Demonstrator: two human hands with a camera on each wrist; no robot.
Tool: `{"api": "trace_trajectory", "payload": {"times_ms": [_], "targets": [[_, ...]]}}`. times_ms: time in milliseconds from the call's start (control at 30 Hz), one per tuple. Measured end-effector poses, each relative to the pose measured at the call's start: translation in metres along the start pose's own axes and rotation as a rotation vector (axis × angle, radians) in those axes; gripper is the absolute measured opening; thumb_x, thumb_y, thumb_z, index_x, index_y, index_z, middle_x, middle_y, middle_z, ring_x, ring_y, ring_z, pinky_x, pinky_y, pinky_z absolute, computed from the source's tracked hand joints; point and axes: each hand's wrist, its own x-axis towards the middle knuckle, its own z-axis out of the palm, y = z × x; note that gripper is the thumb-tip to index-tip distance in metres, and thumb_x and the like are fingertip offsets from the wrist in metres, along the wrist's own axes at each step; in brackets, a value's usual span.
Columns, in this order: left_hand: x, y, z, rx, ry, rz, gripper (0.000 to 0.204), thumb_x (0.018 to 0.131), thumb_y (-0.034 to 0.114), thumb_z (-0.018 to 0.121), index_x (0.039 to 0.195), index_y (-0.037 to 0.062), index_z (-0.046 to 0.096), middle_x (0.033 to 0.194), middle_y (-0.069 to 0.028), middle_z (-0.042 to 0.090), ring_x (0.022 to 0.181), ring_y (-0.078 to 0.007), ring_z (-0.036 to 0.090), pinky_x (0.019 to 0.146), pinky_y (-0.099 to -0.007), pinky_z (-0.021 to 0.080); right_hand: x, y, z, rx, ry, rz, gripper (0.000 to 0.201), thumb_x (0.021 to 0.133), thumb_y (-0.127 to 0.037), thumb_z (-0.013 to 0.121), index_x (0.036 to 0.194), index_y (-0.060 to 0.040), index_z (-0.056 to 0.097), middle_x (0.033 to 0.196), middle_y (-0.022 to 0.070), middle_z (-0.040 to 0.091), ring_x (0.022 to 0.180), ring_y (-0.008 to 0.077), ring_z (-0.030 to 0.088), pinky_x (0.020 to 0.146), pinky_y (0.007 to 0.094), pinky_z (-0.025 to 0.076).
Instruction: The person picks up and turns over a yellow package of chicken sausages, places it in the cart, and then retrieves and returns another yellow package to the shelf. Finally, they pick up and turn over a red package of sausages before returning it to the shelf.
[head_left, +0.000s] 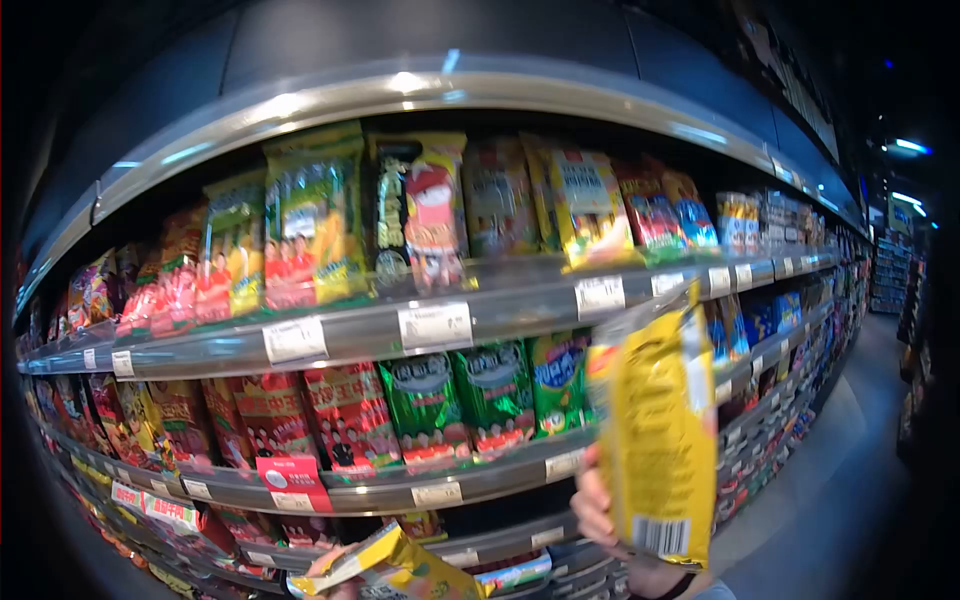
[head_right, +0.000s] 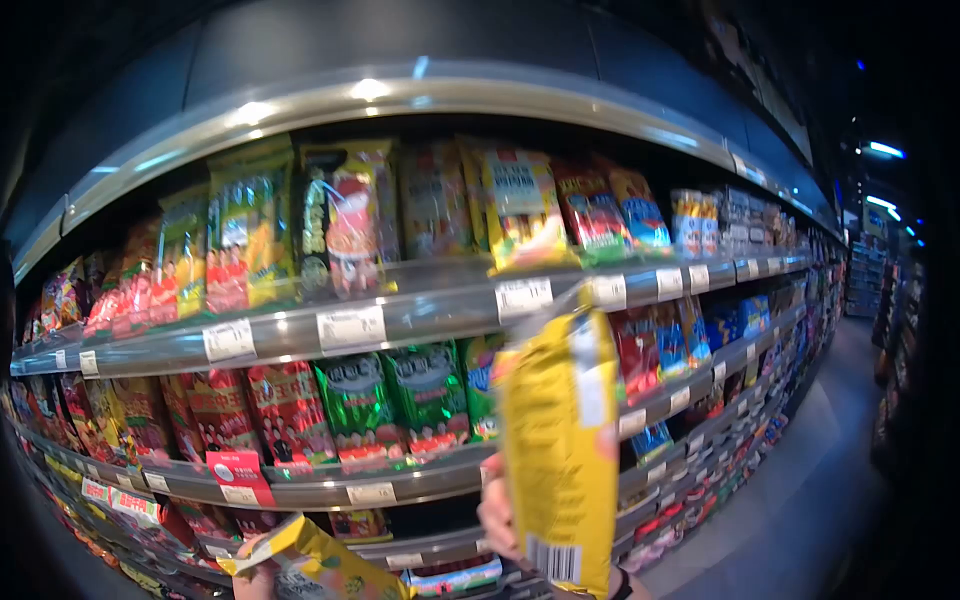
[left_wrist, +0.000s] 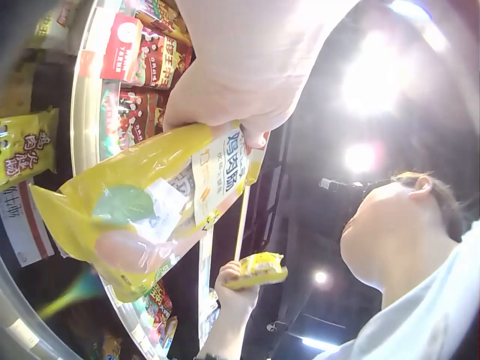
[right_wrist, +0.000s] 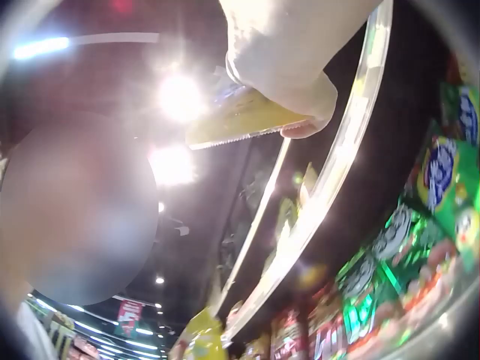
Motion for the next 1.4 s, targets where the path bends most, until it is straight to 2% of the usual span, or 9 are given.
{"api": "trace_trajectory", "payload": {"times_ms": [133,167,233,433,833,967,1033,1133,1400], "targets": [[-0.004,0.001,0.011,-0.186,-0.005,0.014,0.047,0.092,0.02,0.06,0.132,0.0011,0.046,0.126,-0.0075,0.054,0.111,-0.0202,0.054,0.098,-0.035,0.042,-0.016,0.048,-0.026,0.261,0.027,0.273,0.115,0.071,-0.087,0.037,0.13,0.0118,0.037,0.078,0.0156,0.045,0.058,0.0201,0.048,0.042,0.0268,0.038],[-0.004,-0.008,0.006,-0.266,0.006,-0.016,0.049,0.091,0.018,0.061,0.134,0.0015,0.044,0.127,-0.008,0.053,0.113,-0.0215,0.054,0.1,-0.0364,0.043,-0.018,0.06,-0.037,0.379,0.015,0.358,0.074,0.09,-0.058,0.047,0.127,0.0062,0.04,0.073,0.0127,0.046,0.057,0.0185,0.047,0.046,0.0268,0.039],[-0.001,-0.027,-0.002,-0.305,-0.006,0.096,0.05,0.095,0.038,0.054,0.126,-0.0007,0.047,0.112,-0.011,0.06,0.1,-0.0221,0.061,0.088,-0.0371,0.05,-0.018,0.079,-0.062,0.59,-0.085,0.479,0.066,0.094,-0.051,0.045,0.127,0.0058,0.041,0.069,0.0111,0.046,0.056,0.0179,0.048,0.044,0.0263,0.039],[-0.005,-0.019,-0.003,-0.395,0.018,-0.006,0.052,0.086,0.03,0.07,0.12,-0.0044,0.051,0.111,-0.0138,0.062,0.102,-0.0241,0.061,0.093,-0.0377,0.047,-0.022,0.101,-0.088,0.803,-0.096,0.478,0.061,0.098,-0.041,0.043,0.131,0.0102,0.036,0.072,0.0138,0.043,0.057,0.0199,0.048,0.038,0.0258,0.04],[-0.002,-0.019,-0.021,-0.308,-0.269,0.046,0.044,0.076,0.022,0.077,0.106,-0.0075,0.064,0.116,-0.0272,0.06,0.104,-0.0351,0.062,0.092,-0.0447,0.05,-0.008,0.097,-0.102,0.344,0.035,0.684,0.107,0.075,-0.078,0.048,0.117,0.0196,0.045,0.063,0.0175,0.05,0.041,0.0168,0.047,0.029,0.0257,0.035],[0.006,-0.011,-0.005,-0.075,-0.273,0.109,0.022,0.079,0.014,0.073,0.095,-0.0005,0.072,0.145,-0.0231,0.036,0.131,-0.0348,0.042,0.101,-0.0479,0.041,-0.006,0.092,-0.098,0.172,0.16,0.761,0.079,0.087,-0.056,0.056,0.14,0.0009,0.038,0.102,0.0229,0.063,0.069,0.0208,0.067,0.05,0.0281,0.054],[0.009,-0.005,-0.003,0.128,-0.336,0.178,0.019,0.074,0.01,0.071,0.091,0.0025,0.075,0.151,-0.0241,0.026,0.142,-0.034,0.025,0.111,-0.0455,0.028,-0.008,0.083,-0.085,-0.089,0.166,0.805,0.056,0.098,-0.035,0.047,0.141,0.0001,0.038,0.13,0.0146,0.055,0.119,0.0204,0.053,0.1,0.032,0.042],[0.008,-0.004,0.003,0.152,-0.427,0.174,0.025,0.076,0.018,0.065,0.095,0.0049,0.076,0.153,-0.0236,0.022,0.144,-0.0343,0.02,0.114,-0.0405,0.019,-0.019,0.082,-0.108,-0.083,0.345,1.048,0.047,0.101,-0.03,0.041,0.131,0.0061,0.047,0.126,0.0145,0.058,0.111,0.0193,0.058,0.096,0.031,0.045],[0.014,-0.031,-0.007,-0.065,-0.55,0.327,0.02,0.085,0.016,0.064,0.103,0.008,0.064,0.117,-0.0248,0.061,0.117,-0.0441,0.052,0.105,-0.0574,0.031,-0.013,0.078,-0.103,-0.103,0.272,1.145,0.048,0.103,-0.028,0.038,0.133,0.0079,0.044,0.132,0.0147,0.053,0.115,0.0179,0.055,0.097,0.0295,0.044]]}}
